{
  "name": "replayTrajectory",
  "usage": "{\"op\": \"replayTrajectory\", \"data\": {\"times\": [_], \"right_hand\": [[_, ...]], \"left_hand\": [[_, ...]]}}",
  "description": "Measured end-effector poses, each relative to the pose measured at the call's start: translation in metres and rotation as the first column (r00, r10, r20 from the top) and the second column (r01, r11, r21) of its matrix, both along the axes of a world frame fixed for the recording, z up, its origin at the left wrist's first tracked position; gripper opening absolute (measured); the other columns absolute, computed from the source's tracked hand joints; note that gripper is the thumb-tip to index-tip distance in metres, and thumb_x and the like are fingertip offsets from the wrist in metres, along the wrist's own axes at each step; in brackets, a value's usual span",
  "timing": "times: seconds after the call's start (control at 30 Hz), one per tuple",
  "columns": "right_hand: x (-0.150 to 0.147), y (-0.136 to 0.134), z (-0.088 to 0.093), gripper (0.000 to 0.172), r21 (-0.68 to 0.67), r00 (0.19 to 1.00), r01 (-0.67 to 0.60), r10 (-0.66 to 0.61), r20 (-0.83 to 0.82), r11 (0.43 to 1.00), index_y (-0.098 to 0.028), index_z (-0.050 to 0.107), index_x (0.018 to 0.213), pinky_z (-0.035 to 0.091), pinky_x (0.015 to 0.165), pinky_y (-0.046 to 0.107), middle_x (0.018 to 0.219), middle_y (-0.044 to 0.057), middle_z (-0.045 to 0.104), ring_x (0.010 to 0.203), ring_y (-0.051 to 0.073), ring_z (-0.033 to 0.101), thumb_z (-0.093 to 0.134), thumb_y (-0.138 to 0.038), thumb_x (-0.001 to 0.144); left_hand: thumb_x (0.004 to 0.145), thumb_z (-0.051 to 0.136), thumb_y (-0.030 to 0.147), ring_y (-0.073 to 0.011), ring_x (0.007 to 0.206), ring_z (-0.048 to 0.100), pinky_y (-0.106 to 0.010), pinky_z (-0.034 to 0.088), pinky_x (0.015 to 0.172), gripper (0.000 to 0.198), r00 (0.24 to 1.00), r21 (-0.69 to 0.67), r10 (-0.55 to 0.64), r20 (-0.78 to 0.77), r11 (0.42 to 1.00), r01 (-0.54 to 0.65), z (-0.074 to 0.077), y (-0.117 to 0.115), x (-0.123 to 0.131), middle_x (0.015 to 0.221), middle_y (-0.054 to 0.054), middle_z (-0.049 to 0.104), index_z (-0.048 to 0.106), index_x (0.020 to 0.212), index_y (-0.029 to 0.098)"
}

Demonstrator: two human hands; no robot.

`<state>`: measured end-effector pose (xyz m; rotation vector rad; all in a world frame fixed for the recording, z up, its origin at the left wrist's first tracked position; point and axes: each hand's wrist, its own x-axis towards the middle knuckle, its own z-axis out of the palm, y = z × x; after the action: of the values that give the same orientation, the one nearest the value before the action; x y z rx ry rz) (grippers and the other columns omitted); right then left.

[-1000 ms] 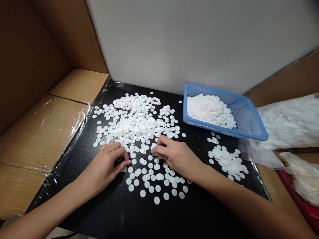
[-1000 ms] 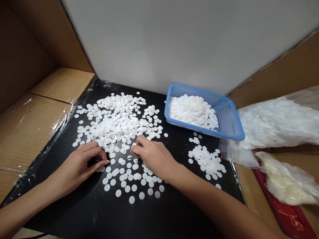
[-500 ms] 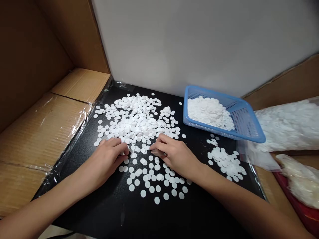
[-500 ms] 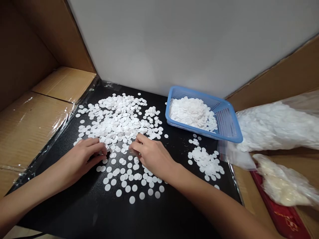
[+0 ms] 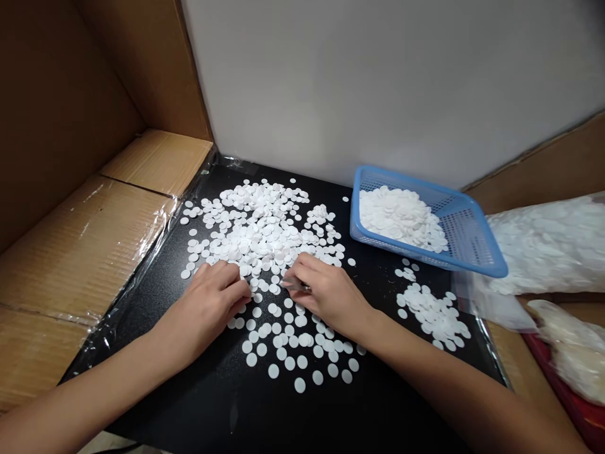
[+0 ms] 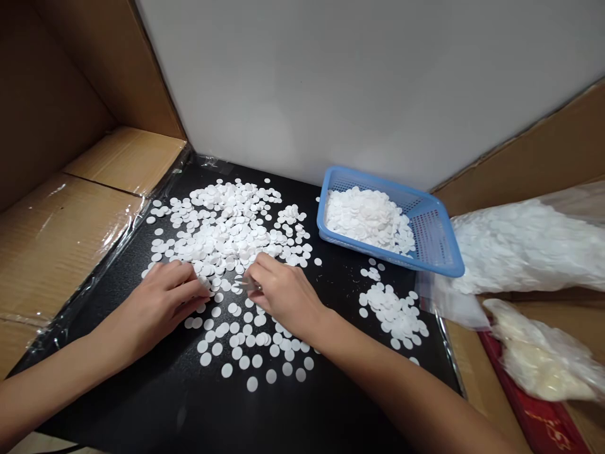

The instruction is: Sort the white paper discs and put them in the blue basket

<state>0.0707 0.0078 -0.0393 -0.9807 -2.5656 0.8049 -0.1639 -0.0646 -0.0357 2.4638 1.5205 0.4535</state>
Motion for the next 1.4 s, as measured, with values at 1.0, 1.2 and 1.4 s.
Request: {"op": "replayTrajectory", "data": {"times": [1.0,1.2,1.4], "right_hand": [[-0.005,-0.018,0.010,0.018,-0.191,0.991,-0.017,0.042,0.126,0.981,-0.018,0.058,0.074,0.040,0.055,0.024,0.080,0.000,0.059,0.065,0.012,0.056,0.068,-0.015,0.089],[-0.005,-0.003,0.007,0.016,-0.085,0.991,0.059,-0.048,0.122,0.995,-0.019,0.058,0.079,0.042,0.059,0.024,0.083,0.000,0.058,0.068,0.012,0.056,0.066,-0.013,0.091],[-0.004,-0.001,-0.008,0.013,0.219,0.971,-0.109,0.057,0.233,0.970,-0.017,0.061,0.081,0.034,0.052,0.025,0.085,0.002,0.059,0.065,0.012,0.053,0.060,-0.007,0.090]], "left_hand": [[0.096,0.054,0.020,-0.0185,0.078,0.055,-0.034,0.036,0.073,0.013,1.000,-0.118,0.004,-0.017,0.993,-0.006,0.000,0.023,0.004,0.086,-0.002,0.060,0.063,0.087,0.019],[0.099,0.049,0.021,-0.0189,0.075,0.051,-0.034,0.033,0.072,0.023,1.000,-0.002,-0.011,-0.005,1.000,0.011,-0.006,0.023,0.002,0.080,-0.002,0.057,0.063,0.082,0.018],[0.093,0.056,0.025,-0.0166,0.071,0.053,-0.030,0.036,0.069,0.018,0.972,-0.359,0.130,0.196,0.932,-0.052,0.012,0.005,0.001,0.076,0.001,0.058,0.066,0.079,0.021]]}}
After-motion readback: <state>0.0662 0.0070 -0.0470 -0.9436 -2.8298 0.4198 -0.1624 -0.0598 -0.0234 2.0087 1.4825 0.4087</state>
